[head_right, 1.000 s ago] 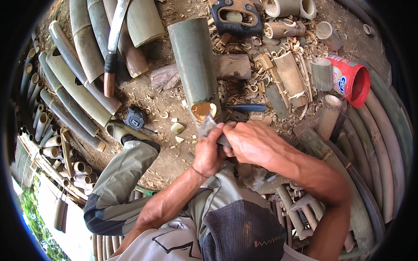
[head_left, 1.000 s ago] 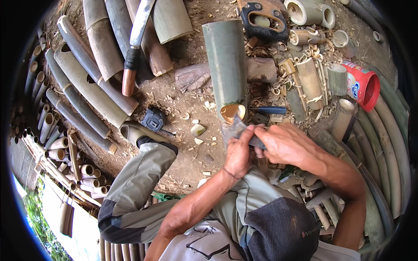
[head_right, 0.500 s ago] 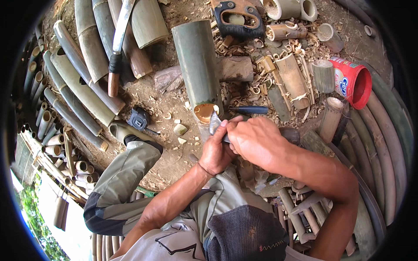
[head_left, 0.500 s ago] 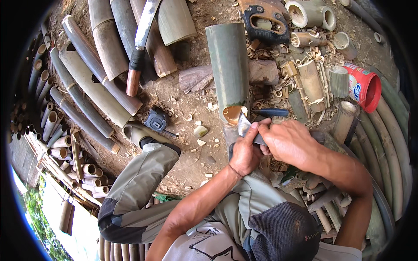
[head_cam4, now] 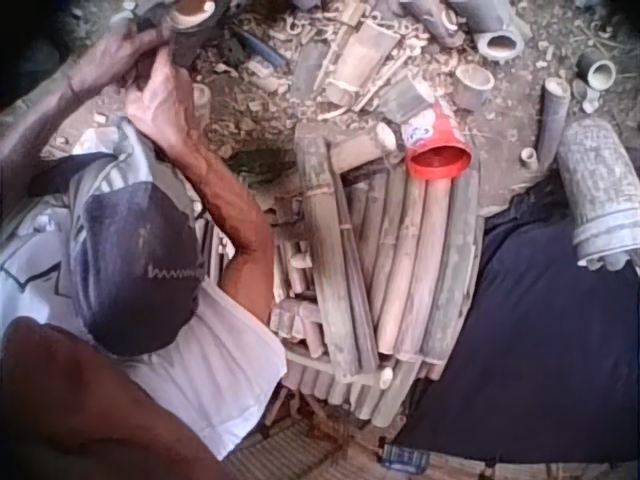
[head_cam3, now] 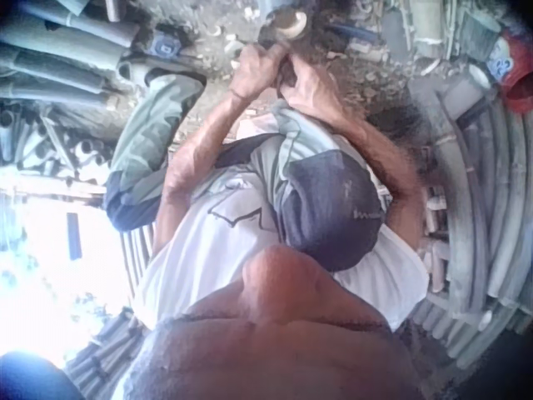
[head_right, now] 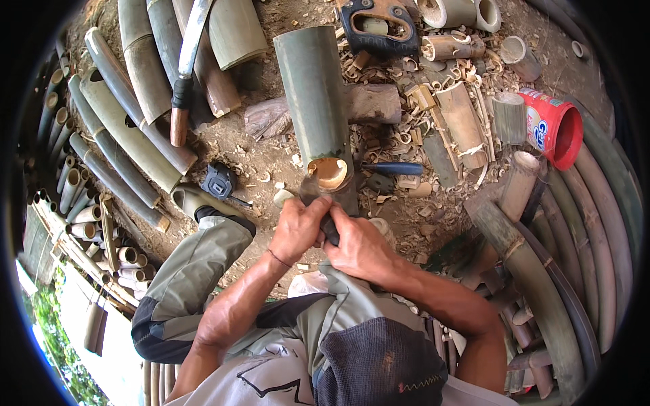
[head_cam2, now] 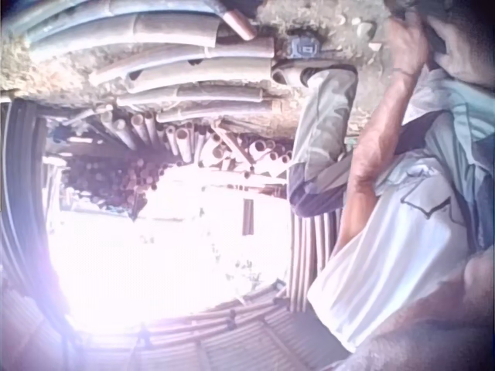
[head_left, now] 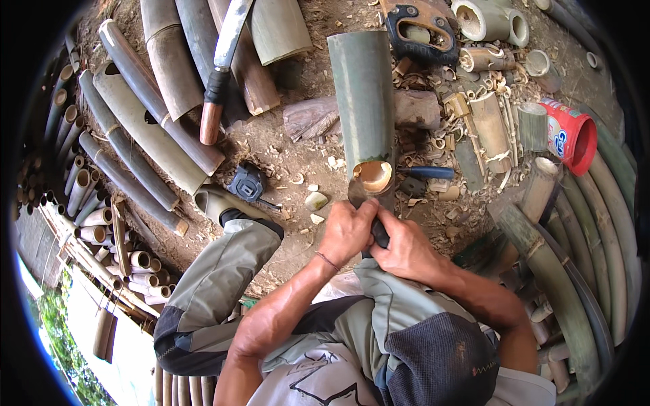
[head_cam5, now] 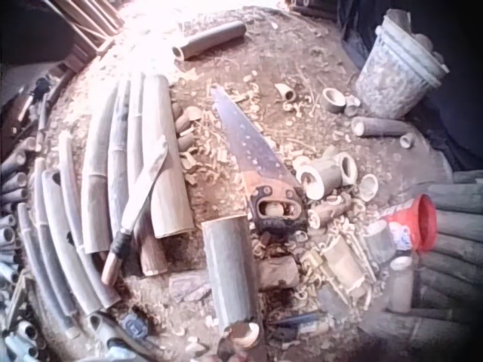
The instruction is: The person sits on the ground and uses a chisel to carve the interior of a bamboo segment. They repeatedly scrape the inside walls to smooth the surface and remove material. The person occasionally switches to a knife to split a bamboo piece and then returns to chiseling the interior of the segments.
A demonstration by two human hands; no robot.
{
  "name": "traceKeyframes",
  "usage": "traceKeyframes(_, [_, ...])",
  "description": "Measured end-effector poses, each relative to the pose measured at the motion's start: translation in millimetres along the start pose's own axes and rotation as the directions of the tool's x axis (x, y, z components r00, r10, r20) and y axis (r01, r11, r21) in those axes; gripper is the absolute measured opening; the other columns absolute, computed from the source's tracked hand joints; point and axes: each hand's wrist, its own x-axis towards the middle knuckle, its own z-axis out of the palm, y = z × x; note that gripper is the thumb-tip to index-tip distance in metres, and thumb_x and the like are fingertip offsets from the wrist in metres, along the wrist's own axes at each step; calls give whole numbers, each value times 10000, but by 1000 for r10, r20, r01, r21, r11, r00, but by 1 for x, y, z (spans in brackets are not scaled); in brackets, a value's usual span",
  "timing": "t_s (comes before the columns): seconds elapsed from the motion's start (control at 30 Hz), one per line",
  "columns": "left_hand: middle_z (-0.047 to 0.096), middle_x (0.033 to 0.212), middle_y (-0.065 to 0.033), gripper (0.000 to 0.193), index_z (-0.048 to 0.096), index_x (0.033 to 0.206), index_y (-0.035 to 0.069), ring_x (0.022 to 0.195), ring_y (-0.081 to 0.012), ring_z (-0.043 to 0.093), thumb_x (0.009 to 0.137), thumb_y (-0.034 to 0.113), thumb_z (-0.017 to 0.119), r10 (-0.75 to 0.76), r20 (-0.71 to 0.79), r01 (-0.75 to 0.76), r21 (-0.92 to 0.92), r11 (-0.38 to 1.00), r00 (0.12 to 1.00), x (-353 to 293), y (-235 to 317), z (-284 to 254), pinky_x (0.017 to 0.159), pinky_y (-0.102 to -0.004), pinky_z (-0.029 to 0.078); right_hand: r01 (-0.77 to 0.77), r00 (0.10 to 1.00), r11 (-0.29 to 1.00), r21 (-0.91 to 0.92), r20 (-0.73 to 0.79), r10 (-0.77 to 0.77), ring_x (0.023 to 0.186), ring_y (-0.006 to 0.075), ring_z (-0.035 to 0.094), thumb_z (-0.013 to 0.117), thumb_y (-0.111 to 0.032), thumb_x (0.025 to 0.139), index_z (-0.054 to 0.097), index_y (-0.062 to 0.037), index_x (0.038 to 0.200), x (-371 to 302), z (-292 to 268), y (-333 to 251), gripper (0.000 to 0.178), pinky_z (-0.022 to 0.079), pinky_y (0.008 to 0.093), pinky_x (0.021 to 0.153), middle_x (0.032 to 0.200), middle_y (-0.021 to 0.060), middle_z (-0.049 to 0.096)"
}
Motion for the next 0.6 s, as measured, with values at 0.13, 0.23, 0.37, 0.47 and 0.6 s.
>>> traceKeyframes(0.13, [595, 567, -242, 430, 637, 642, -60, 557, -354, 656, 894, 271, 527, 199, 68, -207, 467, 860, 978, 5, 22, -21, 568, -446, 521, 92, 983, 977, 190, -173, -59, 767, 459, 647, 650, -131, 806, 513, 4, 1106, 2, 29, -2, 356, 517, 486, 660, 774, 259, 639])
traceKeyframes(0.23, [605, 549, -200, 472, 644, 622, -57, 543, -298, 657, 911, 298, 527, 72, 58, -83, 220, 972, 996, 3, 22, -13, 543, -425, 512, 62, 991, 997, -35, -118, -66, 781, 446, 656, 631, -127, 812, 515, -8, 1158, -2, 13, 5, 383, 525, 485, 670, 825, 259, 646])
traceKeyframes(0.37, [641, 617, -132, 401, 636, 816, -70, 511, -192, 608, 959, 272, 483, 162, 150, -133, -183, 974, 975, 2, 24, 31, 521, -362, 497, 83, 964, 915, -396, -200, -174, 742, 409, 669, 621, -86, 786, 518, -26, 1223, -18, -34, 8, 452, 548, 483, 675, 902, 223, 667])
traceKeyframes(0.47, [613, 604, -106, 395, 627, 771, -62, 499, -169, 588, 959, 259, 493, 106, 120, -76, -229, 971, 987, 8, 52, 42, 489, -321, 474, 32, 998, 905, -425, -30, -49, 805, 455, 634, 611, -66, 796, 579, 14, 1006, 5, -80, -13, 227, 507, 500, 701, 830, 260, 642])
traceKeyframes(0.6, [613, 616, -74, 365, 644, 816, -27, 487, -163, 565, 968, 267, 489, 22, 99, 37, -557, 830, 995, 13, 42, 42, 461, -296, 440, 173, 984, 725, -666, 140, -106, 712, 385, 673, 598, -65, 793, 598, 15, 962, 21, -96, -45, 188, 539, 483, 655, 760, 238, 657])
